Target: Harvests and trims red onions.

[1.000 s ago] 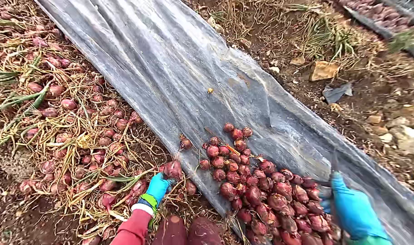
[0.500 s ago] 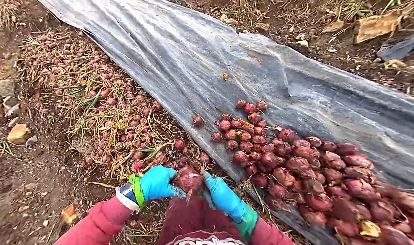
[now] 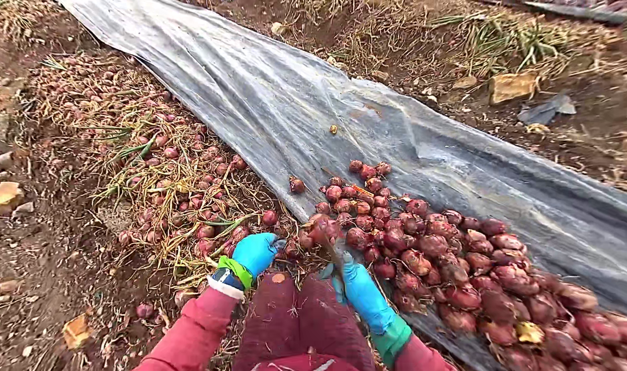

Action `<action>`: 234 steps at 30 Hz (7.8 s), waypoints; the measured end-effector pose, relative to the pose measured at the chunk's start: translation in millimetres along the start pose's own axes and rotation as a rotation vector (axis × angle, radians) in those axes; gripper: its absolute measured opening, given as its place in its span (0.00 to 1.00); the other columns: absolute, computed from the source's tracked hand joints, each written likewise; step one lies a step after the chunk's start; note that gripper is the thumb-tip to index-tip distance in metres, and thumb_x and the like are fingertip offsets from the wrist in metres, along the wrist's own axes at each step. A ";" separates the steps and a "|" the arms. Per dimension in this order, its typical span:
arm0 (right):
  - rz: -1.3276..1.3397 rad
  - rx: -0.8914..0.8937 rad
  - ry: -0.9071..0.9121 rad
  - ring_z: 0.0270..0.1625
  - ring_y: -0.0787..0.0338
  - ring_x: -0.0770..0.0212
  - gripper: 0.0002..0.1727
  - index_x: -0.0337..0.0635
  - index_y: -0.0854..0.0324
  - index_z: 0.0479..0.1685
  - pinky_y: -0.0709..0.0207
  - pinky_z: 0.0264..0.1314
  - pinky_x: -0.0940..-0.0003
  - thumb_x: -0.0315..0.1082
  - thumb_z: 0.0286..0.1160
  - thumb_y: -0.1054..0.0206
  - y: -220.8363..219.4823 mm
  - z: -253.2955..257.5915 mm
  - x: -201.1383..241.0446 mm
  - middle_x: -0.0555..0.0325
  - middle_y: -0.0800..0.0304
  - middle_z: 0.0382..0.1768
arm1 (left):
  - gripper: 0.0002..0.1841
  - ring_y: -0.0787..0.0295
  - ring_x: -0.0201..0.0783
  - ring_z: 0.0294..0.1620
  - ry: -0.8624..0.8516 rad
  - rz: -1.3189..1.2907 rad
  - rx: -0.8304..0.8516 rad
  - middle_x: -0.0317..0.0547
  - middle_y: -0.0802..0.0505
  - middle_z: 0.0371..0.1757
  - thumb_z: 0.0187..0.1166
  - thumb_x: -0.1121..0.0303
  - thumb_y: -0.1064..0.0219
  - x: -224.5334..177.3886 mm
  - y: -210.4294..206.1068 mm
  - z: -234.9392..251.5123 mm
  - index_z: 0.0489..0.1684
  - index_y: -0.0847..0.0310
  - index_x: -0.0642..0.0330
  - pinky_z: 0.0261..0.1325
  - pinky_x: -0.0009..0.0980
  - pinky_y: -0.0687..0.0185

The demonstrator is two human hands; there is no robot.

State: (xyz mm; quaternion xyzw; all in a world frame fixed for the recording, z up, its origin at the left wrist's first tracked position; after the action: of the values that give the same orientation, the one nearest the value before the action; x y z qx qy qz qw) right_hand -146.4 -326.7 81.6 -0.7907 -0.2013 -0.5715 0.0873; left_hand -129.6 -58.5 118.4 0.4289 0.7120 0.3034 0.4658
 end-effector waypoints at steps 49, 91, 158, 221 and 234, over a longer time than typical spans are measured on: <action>0.096 -0.154 -0.082 0.12 0.20 0.58 0.53 0.42 0.14 0.40 0.19 0.17 0.59 0.76 0.81 0.79 26.7 18.8 -24.5 0.55 0.22 0.12 | 0.22 0.09 0.55 0.64 0.195 0.011 0.059 0.51 0.05 0.59 0.88 0.45 0.43 -26.4 -19.8 55.1 0.65 0.12 0.44 0.65 0.66 0.18; 0.014 0.007 -0.074 0.13 0.20 0.59 0.52 0.42 0.14 0.37 0.19 0.17 0.59 0.76 0.81 0.76 -7.8 -2.5 -21.7 0.56 0.21 0.13 | 0.19 0.06 0.51 0.55 0.147 -0.162 0.096 0.47 0.03 0.48 0.85 0.46 0.36 -3.5 -51.6 -14.9 0.52 0.07 0.49 0.62 0.62 0.15; 0.480 0.195 -0.286 0.14 0.16 0.61 0.45 0.44 0.19 0.32 0.16 0.19 0.64 0.83 0.67 0.48 -54.8 124.9 -57.6 0.58 0.18 0.15 | 0.32 0.07 0.45 0.43 -0.002 -0.016 0.590 0.44 0.06 0.35 0.66 0.29 0.27 20.9 -13.1 105.7 0.38 0.10 0.54 0.52 0.56 0.12; -0.171 0.191 0.075 0.15 0.20 0.59 0.50 0.43 0.13 0.35 0.20 0.22 0.58 0.74 0.83 0.73 -55.1 18.9 31.9 0.57 0.20 0.14 | 0.21 0.07 0.53 0.56 0.195 0.158 0.084 0.48 0.04 0.49 0.81 0.41 0.37 7.0 41.4 -73.9 0.54 0.09 0.45 0.58 0.65 0.15; -0.772 0.552 -0.585 0.29 0.10 0.51 0.49 0.44 0.13 0.34 0.14 0.38 0.45 0.86 0.64 0.49 -100.0 85.9 -91.5 0.52 0.10 0.28 | 0.29 0.07 0.55 0.62 0.757 -0.175 0.049 0.53 0.05 0.59 0.71 0.43 0.23 332.9 -13.8 -38.8 0.68 0.12 0.47 0.69 0.65 0.17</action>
State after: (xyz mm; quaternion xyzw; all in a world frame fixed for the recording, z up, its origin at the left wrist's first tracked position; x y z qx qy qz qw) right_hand -137.9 -224.7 -41.9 -0.7330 -0.6344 -0.2449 0.0162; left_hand -235.9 231.5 -12.5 0.2354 0.8745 0.3822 0.1837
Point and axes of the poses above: each hand's wrist, its own z-axis towards the middle knuckle, its own y-axis out of the back of the hand, x = y × z, the point moved 4 cm from there along z, towards the middle knuckle
